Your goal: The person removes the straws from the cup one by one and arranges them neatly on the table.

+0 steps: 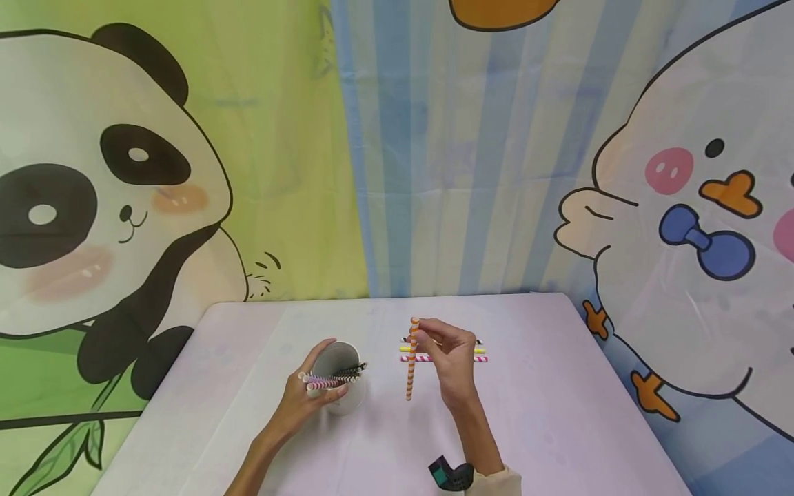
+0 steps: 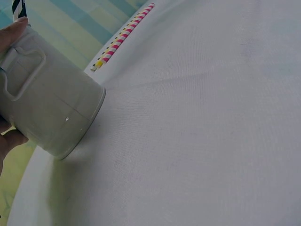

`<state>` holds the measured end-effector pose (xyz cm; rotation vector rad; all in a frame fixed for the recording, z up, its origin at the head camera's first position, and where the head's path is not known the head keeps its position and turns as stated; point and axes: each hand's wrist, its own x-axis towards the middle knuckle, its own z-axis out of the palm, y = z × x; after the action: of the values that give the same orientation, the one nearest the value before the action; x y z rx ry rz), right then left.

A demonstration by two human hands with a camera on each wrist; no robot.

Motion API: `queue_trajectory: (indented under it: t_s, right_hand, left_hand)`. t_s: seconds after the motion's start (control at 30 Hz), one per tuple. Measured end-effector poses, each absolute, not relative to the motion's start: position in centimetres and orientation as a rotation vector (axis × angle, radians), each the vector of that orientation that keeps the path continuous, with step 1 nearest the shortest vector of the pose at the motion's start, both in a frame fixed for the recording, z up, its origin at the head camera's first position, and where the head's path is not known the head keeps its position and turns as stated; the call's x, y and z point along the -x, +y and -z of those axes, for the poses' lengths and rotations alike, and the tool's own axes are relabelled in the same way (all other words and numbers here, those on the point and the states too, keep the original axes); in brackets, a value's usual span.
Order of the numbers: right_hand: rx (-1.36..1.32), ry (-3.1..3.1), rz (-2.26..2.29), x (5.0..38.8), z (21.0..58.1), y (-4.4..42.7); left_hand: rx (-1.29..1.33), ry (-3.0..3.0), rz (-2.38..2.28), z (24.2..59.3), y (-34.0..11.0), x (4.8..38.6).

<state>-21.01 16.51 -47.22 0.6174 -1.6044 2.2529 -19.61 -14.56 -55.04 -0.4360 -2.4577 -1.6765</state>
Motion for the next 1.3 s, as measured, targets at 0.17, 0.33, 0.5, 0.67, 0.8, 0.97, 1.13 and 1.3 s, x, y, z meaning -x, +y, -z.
queue_trajectory:
  t_s: [0.17, 0.33, 0.5, 0.67, 0.8, 0.97, 1.13, 1.3]
  right_hand:
    - [-0.680, -1.705, -2.123, 21.1, 47.2, 16.7]
    - [-0.654, -1.860, -1.942, 21.1, 47.1, 17.0]
    - [-0.627, -1.975, -1.797, 21.3, 47.4, 17.1]
    - [-0.604, -2.087, -1.664, 21.5, 48.0, 16.9]
    - [-0.627, -2.138, -1.550, 21.4, 48.5, 16.6]
    - [-0.639, -2.203, -1.325, 21.5, 49.0, 16.2]
    - [-0.660, -2.239, -1.110, 21.7, 49.6, 15.9]
    - [-0.657, -2.258, -0.992, 21.7, 50.0, 15.8]
  left_hand:
    - [0.438, -2.460, 1.667, 55.1, -14.6, 19.7]
    - [0.425, -2.465, 1.669, 55.1, -14.6, 19.6]
    - [0.425, -2.464, 1.673, 55.1, -14.6, 19.6]
    - [0.441, -2.459, 1.661, 55.0, -14.6, 19.6]
    - [0.442, -2.454, 1.667, 55.0, -14.5, 19.6]
    - [0.435, -2.453, 1.681, 55.0, -14.6, 19.6]
    - [0.431, -2.455, 1.695, 55.0, -14.5, 19.5]
    - [0.430, -2.457, 1.691, 54.9, -14.5, 19.6]
